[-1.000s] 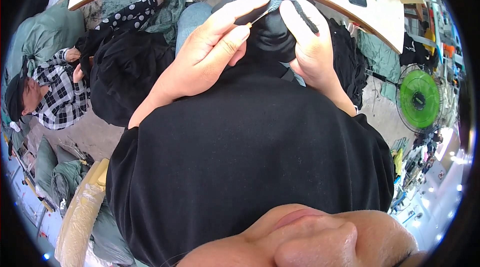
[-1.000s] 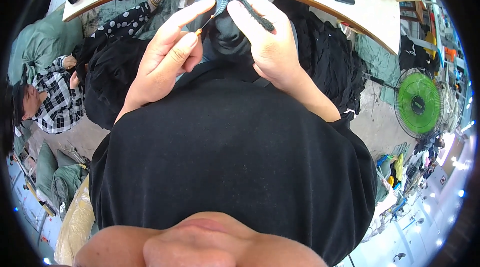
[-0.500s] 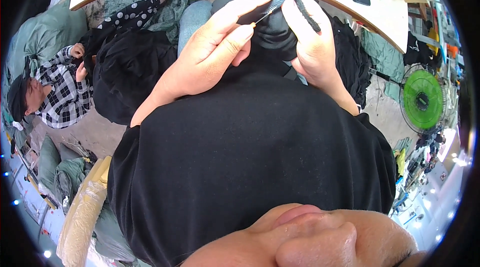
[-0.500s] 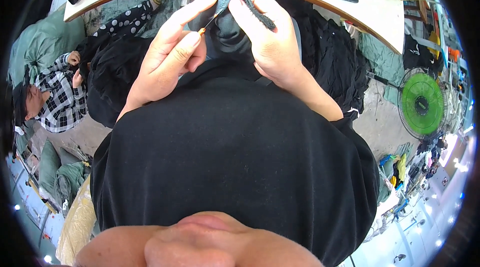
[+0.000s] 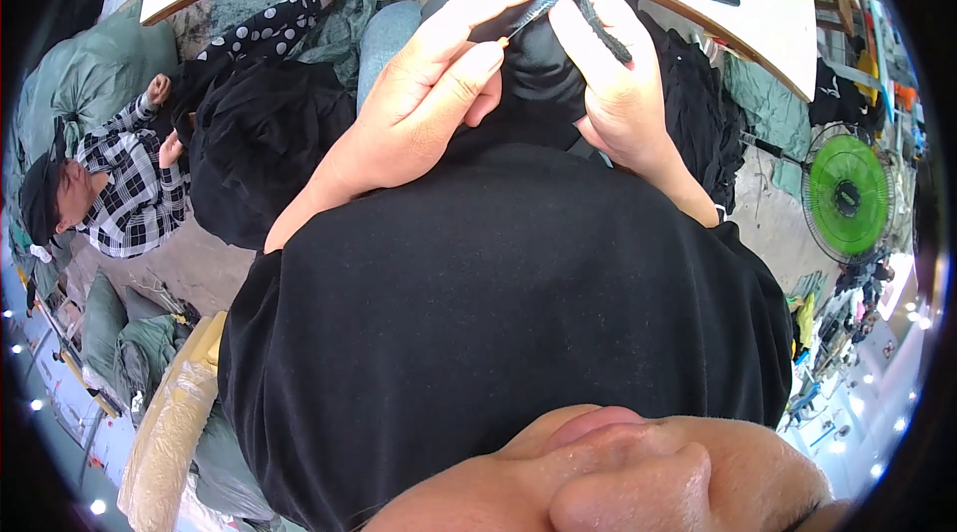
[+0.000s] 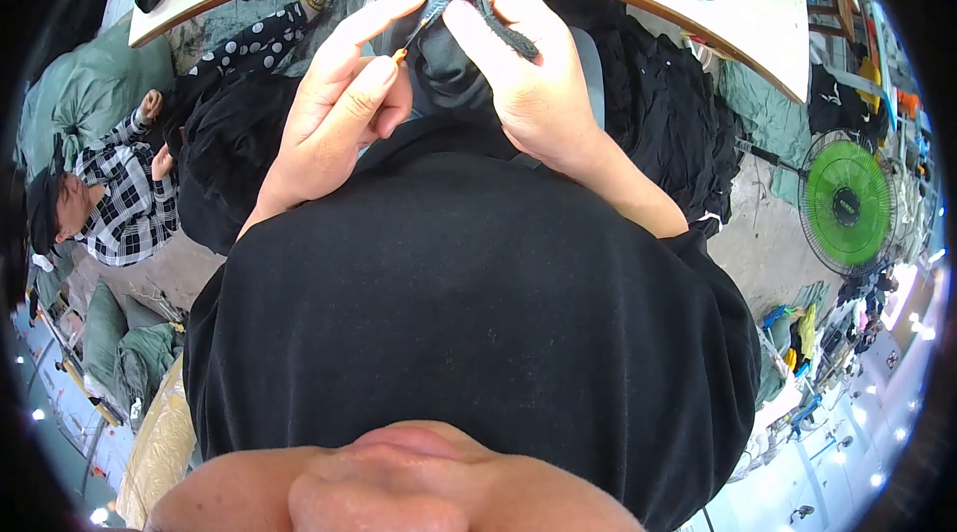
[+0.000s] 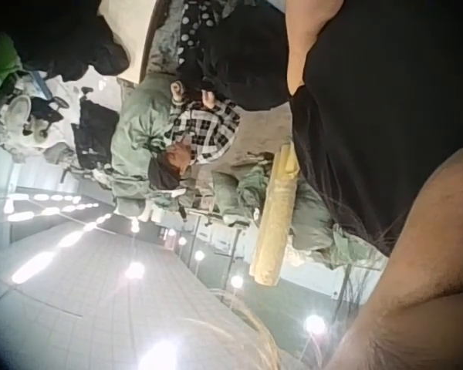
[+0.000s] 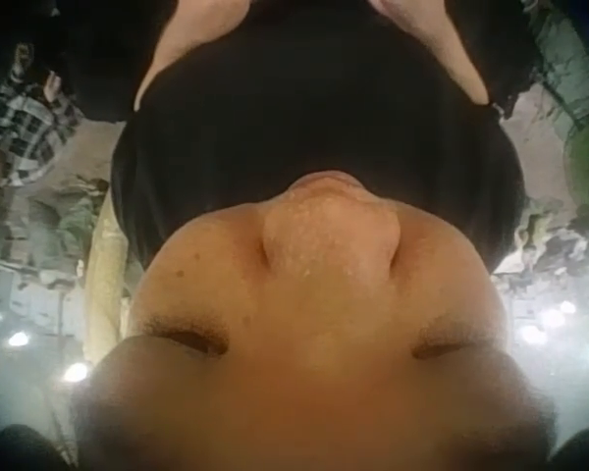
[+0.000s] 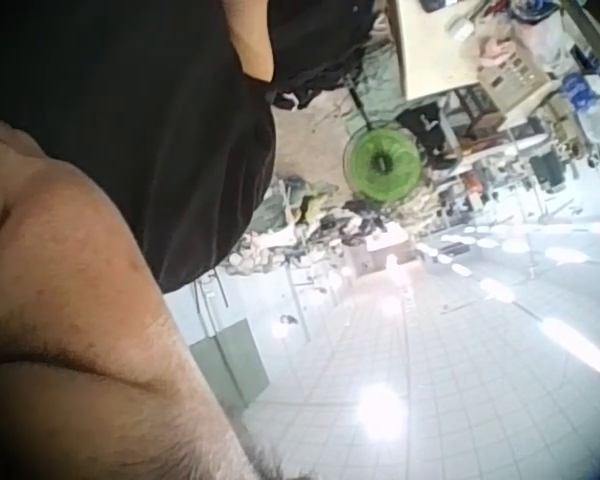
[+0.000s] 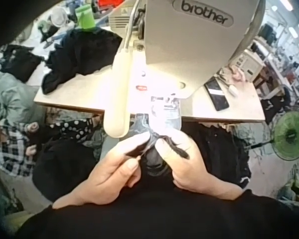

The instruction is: Inspecting a black garment and using a seam ripper to remove loose threads or fix minor defects.

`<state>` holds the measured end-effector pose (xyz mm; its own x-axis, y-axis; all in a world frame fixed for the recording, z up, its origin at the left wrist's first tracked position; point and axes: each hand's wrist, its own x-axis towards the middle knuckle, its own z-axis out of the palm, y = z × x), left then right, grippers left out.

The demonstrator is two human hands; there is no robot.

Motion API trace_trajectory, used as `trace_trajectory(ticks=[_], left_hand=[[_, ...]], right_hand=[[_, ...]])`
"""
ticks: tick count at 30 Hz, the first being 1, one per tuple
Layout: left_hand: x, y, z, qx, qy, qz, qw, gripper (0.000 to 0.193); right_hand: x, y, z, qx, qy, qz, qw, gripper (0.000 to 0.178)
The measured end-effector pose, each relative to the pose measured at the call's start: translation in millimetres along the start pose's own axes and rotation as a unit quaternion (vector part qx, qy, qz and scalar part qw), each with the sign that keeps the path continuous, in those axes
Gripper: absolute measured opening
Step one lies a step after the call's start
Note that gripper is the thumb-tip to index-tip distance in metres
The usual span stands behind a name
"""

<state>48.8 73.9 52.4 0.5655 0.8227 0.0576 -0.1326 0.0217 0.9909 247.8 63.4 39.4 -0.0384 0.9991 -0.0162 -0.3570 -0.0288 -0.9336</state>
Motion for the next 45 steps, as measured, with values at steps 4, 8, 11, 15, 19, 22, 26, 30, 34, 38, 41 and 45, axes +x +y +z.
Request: trace_trajectory(ticks=[4, 8, 11, 15, 19, 22, 26, 30, 34, 38, 41, 45], left_hand=[[0.0, -1.9, 0.5, -0.010, -0.001, 0.000, 1.000, 0.049], [-0.2, -1.3, 1.7, -0.016, 0.003, -0.004, 1.000, 0.048], [-0.6, -3.3, 2.7, -0.025, 0.012, -0.006, 1.000, 0.047], [-1.1, -1.9, 1.1, -0.018, 0.005, -0.012, 1.000, 0.047], [-0.3, -2.2, 1.7, -0.027, 0.004, -0.018, 0.999, 0.044], [-0.2, -5.9, 1.8, -0.023, 0.009, -0.007, 1.000, 0.045], [0.0, -6.7, 0.8, -0.037, 0.013, -0.010, 0.999, 0.043], [0.1, -3.3, 0.9, -0.046, 0.014, -0.018, 0.999, 0.040], [-0.5, 0.1, 0.8, -0.080, 0.007, -0.049, 0.996, 0.033], [-0.4, 6.5, 6.4, -0.174, 0.035, -0.108, 0.978, 0.039], [3.0, 6.7, 1.6, -0.262, 0.020, -0.126, 0.957, 0.044], [3.2, -0.8, 1.0, -0.251, 0.006, -0.095, 0.963, 0.048]], right_hand=[[-1.1, -0.6, -0.8, -0.074, 0.000, -0.023, 0.997, 0.021], [-2.1, 0.4, -1.6, -0.073, -0.002, -0.023, 0.997, 0.020], [-2.8, 0.4, -3.0, -0.108, -0.021, -0.029, 0.993, 0.020], [-1.5, 3.3, -6.4, -0.163, -0.011, -0.082, 0.983, 0.022], [-1.8, 4.5, -9.0, -0.186, -0.012, -0.094, 0.978, 0.023], [-1.8, 2.0, -6.8, -0.172, -0.016, -0.077, 0.982, 0.022], [0.2, -2.0, -8.2, -0.258, -0.042, -0.107, 0.959, 0.020], [-1.1, -8.0, -3.7, -0.306, -0.065, -0.109, 0.943, 0.019], [-2.7, -5.4, -2.3, -0.332, -0.090, -0.143, 0.928, 0.019], [-2.9, -6.1, -6.0, -0.321, -0.099, -0.139, 0.932, 0.019], [-2.3, -5.0, -8.5, -0.257, -0.059, -0.070, 0.962, 0.019], [-4.6, -4.0, -14.0, -0.231, -0.061, -0.044, 0.970, 0.020]])
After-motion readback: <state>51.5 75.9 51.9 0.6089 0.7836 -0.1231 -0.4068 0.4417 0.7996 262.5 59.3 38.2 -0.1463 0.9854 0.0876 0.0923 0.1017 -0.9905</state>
